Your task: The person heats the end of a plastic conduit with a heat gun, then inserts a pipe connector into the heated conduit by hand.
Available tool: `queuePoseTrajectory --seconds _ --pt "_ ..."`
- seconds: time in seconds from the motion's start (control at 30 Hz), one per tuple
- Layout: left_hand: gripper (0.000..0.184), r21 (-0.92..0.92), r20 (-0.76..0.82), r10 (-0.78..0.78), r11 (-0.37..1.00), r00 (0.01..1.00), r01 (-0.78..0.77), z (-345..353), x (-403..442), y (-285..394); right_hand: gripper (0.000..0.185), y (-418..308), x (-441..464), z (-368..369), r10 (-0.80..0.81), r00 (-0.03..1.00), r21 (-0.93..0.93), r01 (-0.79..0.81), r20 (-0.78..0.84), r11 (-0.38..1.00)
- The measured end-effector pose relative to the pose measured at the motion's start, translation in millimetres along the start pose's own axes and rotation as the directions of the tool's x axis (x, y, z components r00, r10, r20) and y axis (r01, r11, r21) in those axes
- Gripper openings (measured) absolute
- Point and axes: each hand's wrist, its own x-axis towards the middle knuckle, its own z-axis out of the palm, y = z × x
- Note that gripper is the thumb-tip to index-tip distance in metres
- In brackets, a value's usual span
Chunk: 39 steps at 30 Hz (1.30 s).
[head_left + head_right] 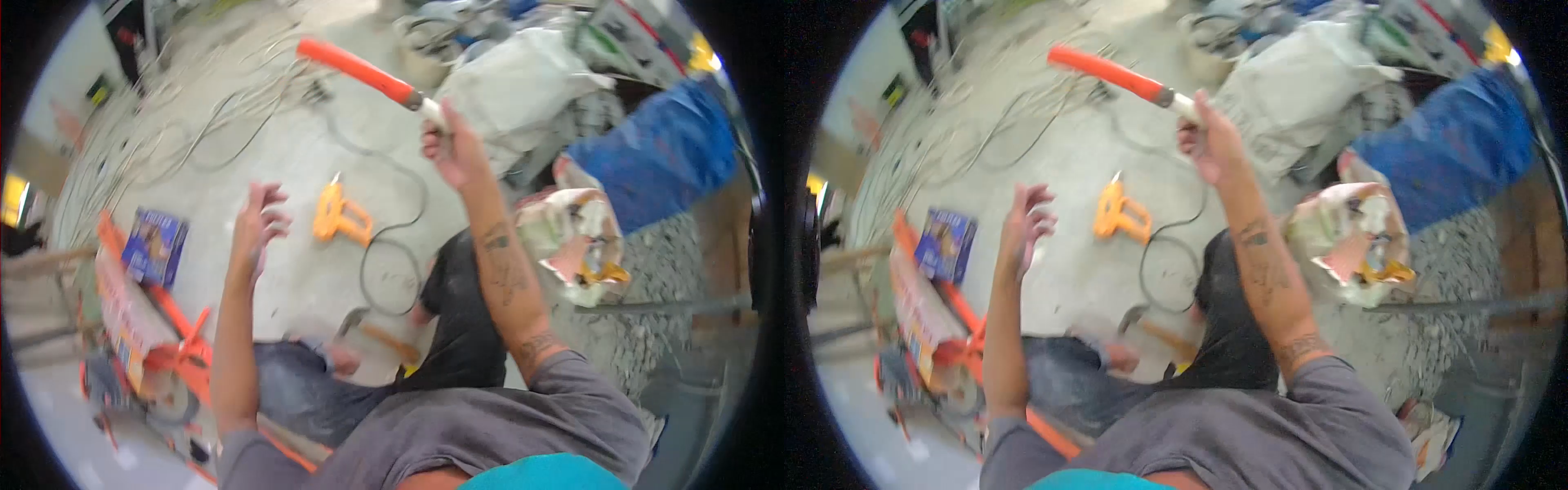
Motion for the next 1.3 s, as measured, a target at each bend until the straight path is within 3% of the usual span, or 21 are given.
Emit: queuePoseTrajectory --seconds 0.1,0.2,0.3,0.4,0.43,0.5,0.6,0.67,0.8,1.07,1.1,1.2,1.3 --pt "0.066 0.128 -0.06 0.043 0.991 0.997 -0.035 12 15 -9 0.036 -20 -16 -6 -0.098 0.967 0.266 0.033 0.236 0.963" --pt "0.063 0.233 0.009 0.108 0.967 0.994 -0.107 33 19 -12 0.04 -54 -56 -1 -0.248 0.953 0.322 0.182 0.177 0.929" --pt "0.057 0.266 0.145 0.212 0.932 0.966 -0.245 71 27 -7 0.043 -123 -126 -14 -0.476 0.867 0.142 0.457 0.149 0.878" --pt "0.045 0.376 0.271 0.43 0.776 0.861 -0.506 94 17 -1 0.041 -171 -199 -10 -0.639 0.758 -0.081 0.65 0.133 0.755" --pt "0.041 0.399 0.311 0.48 0.717 0.82 -0.571 104 13 2 0.037 -187 -226 -3 -0.724 0.688 -0.216 0.715 0.046 0.665" --pt "0.034 0.517 0.462 0.597 0.42 0.656 -0.746 112 29 -15 0.03 -223 -277 4 -0.846 0.533 -0.413 0.767 -0.017 0.491" --pt "0.032 0.454 0.486 0.584 0.466 0.65 -0.759 129 21 -20 0.029 -258 -346 21 -0.931 0.364 -0.6 0.753 0.035 0.272" --pt "0.032 0.485 0.55 0.561 0.387 0.618 -0.784 134 23 -25 0.028 -274 -381 32 -0.949 0.308 -0.63 0.751 0.07 0.198" --pt "0.033 0.461 0.569 0.558 0.391 0.604 -0.797 151 14 -14 0.028 -288 -431 60 -0.982 0.172 -0.684 0.726 0.078 0.073" --pt "0.034 0.432 0.598 0.611 0.299 0.519 -0.851 147 34 -27 0.037 -319 -485 118 -0.967 0.131 -0.464 0.886 0.219 0.014" --pt "0.034 0.488 0.553 0.562 0.38 0.616 -0.786 147 27 -23 0.037 -322 -489 124 -0.959 0.131 -0.45 0.893 0.251 0.005" --pt "0.032 0.477 0.565 0.619 0.295 0.546 -0.828 142 35 -30 0.037 -323 -489 139 -0.955 0.141 -0.456 0.89 0.261 0.007" --pt "0.032 0.522 0.568 0.57 0.309 0.594 -0.795 138 23 -26 0.038 -326 -487 145 -0.947 0.149 -0.522 0.852 0.285 -0.023"
